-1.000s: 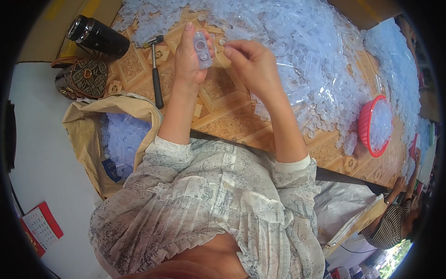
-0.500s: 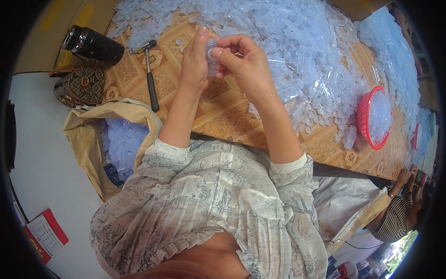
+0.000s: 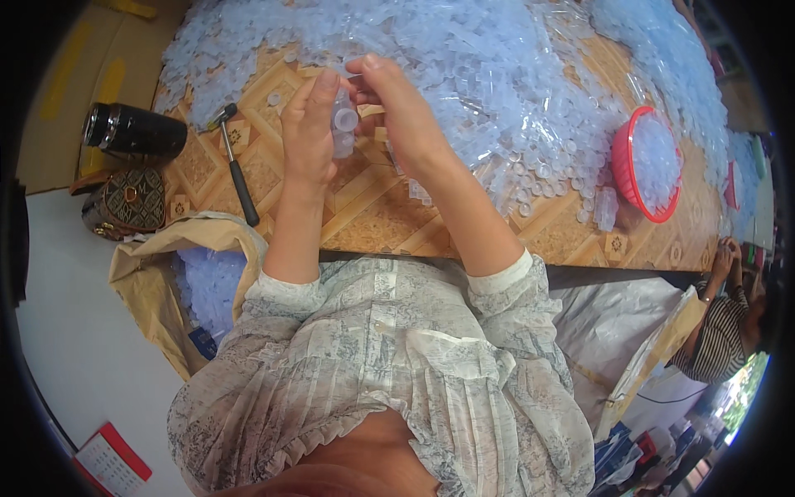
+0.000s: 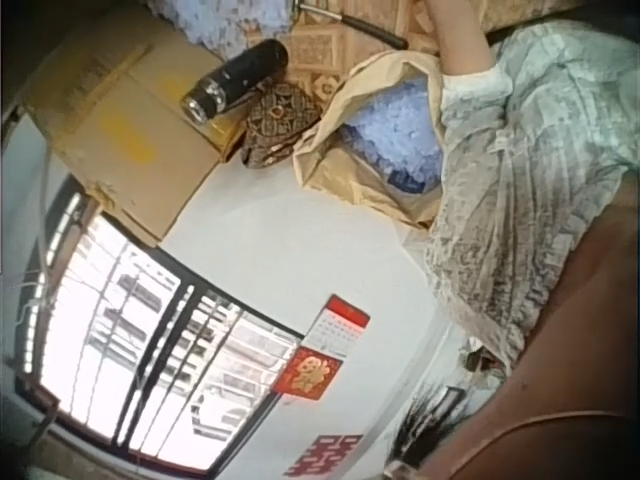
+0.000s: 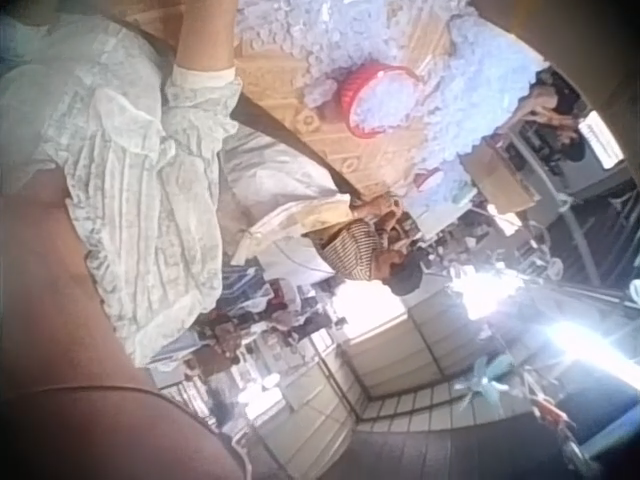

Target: The person assembles small transparent plastic components by hand at a workbench.

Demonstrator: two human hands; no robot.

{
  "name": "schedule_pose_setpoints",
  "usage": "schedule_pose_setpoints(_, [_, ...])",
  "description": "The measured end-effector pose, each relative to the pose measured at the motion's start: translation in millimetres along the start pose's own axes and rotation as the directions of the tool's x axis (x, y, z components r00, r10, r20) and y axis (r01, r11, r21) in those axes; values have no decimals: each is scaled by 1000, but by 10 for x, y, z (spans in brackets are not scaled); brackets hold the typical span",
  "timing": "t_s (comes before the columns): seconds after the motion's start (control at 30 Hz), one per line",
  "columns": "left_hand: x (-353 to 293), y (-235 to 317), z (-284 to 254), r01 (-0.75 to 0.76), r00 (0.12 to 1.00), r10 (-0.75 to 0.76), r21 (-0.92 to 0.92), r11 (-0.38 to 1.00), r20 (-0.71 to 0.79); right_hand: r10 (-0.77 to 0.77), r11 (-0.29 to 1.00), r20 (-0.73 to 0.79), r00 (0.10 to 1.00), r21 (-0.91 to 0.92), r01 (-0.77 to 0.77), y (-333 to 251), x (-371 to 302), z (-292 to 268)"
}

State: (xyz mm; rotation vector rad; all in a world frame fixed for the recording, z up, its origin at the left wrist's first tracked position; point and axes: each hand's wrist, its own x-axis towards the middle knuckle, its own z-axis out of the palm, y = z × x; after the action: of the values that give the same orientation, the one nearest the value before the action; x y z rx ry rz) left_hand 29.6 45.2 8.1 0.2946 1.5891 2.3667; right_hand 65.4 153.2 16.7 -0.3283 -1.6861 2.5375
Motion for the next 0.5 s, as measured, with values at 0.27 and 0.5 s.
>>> schedule_pose_setpoints(0.27, [-75,-139,82,-256,964,265,392,883,33,68,995,-79,994,-63,-74,104,89,108])
schedule_pose_setpoints(0.5, [-142,-156,168,-223,968,249,358,907,-29,-17,997,-152,988,-72,6,181,68,133])
